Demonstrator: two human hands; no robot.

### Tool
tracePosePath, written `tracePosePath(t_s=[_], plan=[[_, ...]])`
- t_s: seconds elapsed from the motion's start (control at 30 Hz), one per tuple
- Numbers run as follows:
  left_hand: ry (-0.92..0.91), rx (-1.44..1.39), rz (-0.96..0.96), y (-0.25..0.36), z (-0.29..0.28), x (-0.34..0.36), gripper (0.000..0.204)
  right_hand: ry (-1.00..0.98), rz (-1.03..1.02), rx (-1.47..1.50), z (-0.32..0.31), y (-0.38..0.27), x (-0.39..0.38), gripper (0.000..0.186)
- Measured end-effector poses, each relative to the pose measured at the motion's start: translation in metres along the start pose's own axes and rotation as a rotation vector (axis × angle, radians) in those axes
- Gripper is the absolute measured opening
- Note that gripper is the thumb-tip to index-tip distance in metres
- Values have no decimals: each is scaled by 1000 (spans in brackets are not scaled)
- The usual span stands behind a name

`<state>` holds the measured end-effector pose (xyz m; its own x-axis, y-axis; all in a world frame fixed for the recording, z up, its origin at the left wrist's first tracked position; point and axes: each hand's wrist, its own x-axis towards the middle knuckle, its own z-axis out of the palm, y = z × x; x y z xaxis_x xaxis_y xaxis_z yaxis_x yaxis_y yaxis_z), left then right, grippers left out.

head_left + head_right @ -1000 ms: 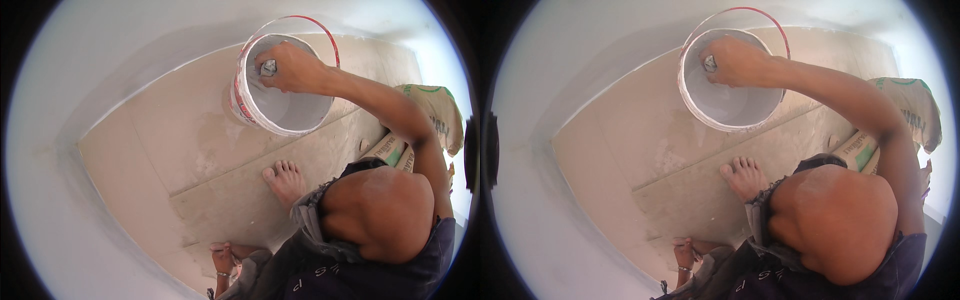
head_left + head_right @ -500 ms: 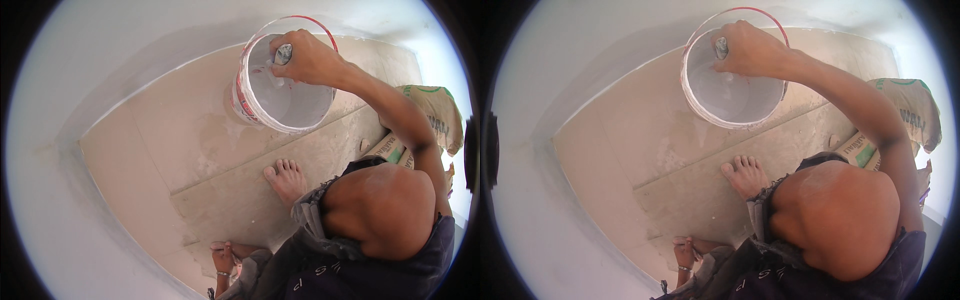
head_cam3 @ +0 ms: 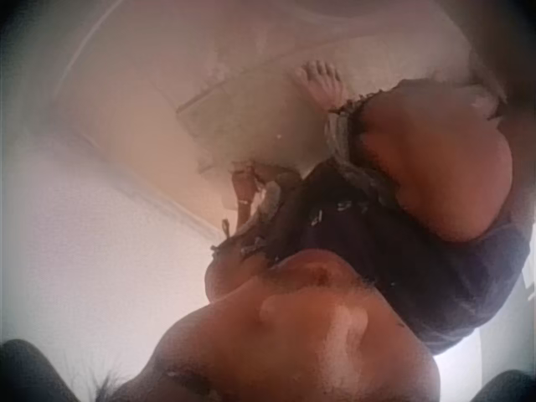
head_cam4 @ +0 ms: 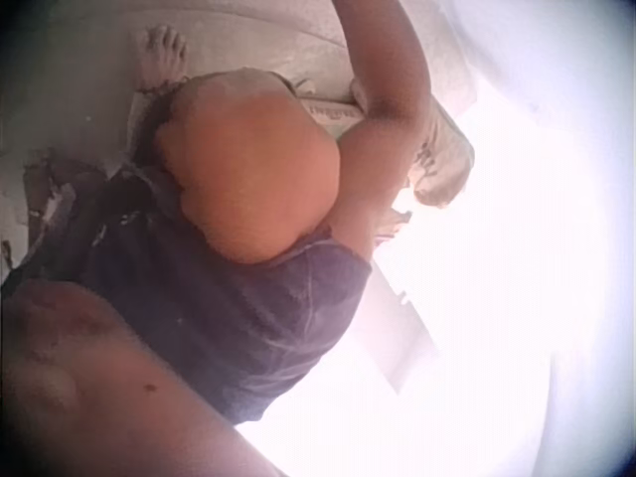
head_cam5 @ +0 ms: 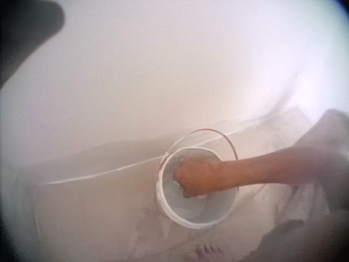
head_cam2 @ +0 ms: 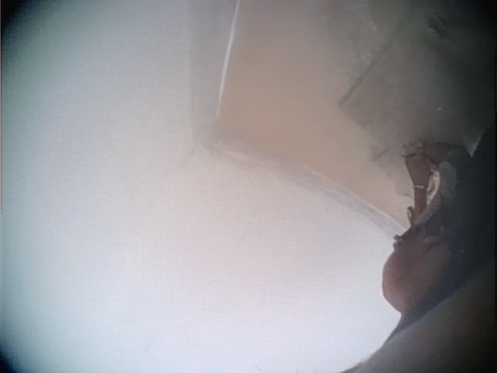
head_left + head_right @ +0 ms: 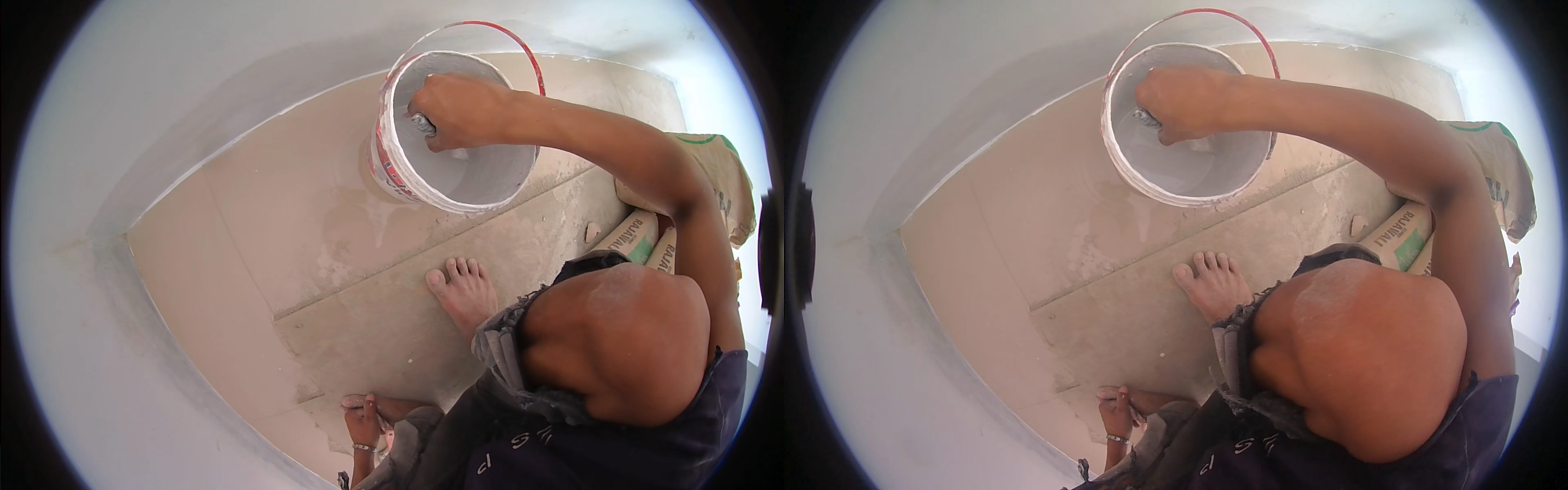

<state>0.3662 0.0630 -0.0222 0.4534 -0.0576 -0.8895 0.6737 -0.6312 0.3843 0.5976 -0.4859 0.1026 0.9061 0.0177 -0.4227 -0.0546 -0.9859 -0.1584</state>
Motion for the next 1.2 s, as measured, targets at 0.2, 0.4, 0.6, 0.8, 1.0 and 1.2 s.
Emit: tracePosePath(t_s=[0.2, 0.4, 0.6, 0.8, 1.0, 1.2], plan=[[-8, -12, -2, -6, -1, 2, 61, -146, 95, 9, 1, -3, 6, 41], [-24, -50, -29, 7, 0, -2, 61, -175, 102, -66, -8, -9, 2, 32], [18, -6, 16, -4, -2, 0, 61, -48, 108, -11, -49, -31, -7, 29], [-29, -1, 24, -3, -1, 2, 62, -48, 66, -98, -12, -9, -6, 23], [19, 38, 81, -9, -1, 3, 63, 81, 51, -88, -28, -5, -15, 30], [-7, -3, 7, 0, 0, 1, 62, 18, 112, 22, -30, -11, -9, 31]])
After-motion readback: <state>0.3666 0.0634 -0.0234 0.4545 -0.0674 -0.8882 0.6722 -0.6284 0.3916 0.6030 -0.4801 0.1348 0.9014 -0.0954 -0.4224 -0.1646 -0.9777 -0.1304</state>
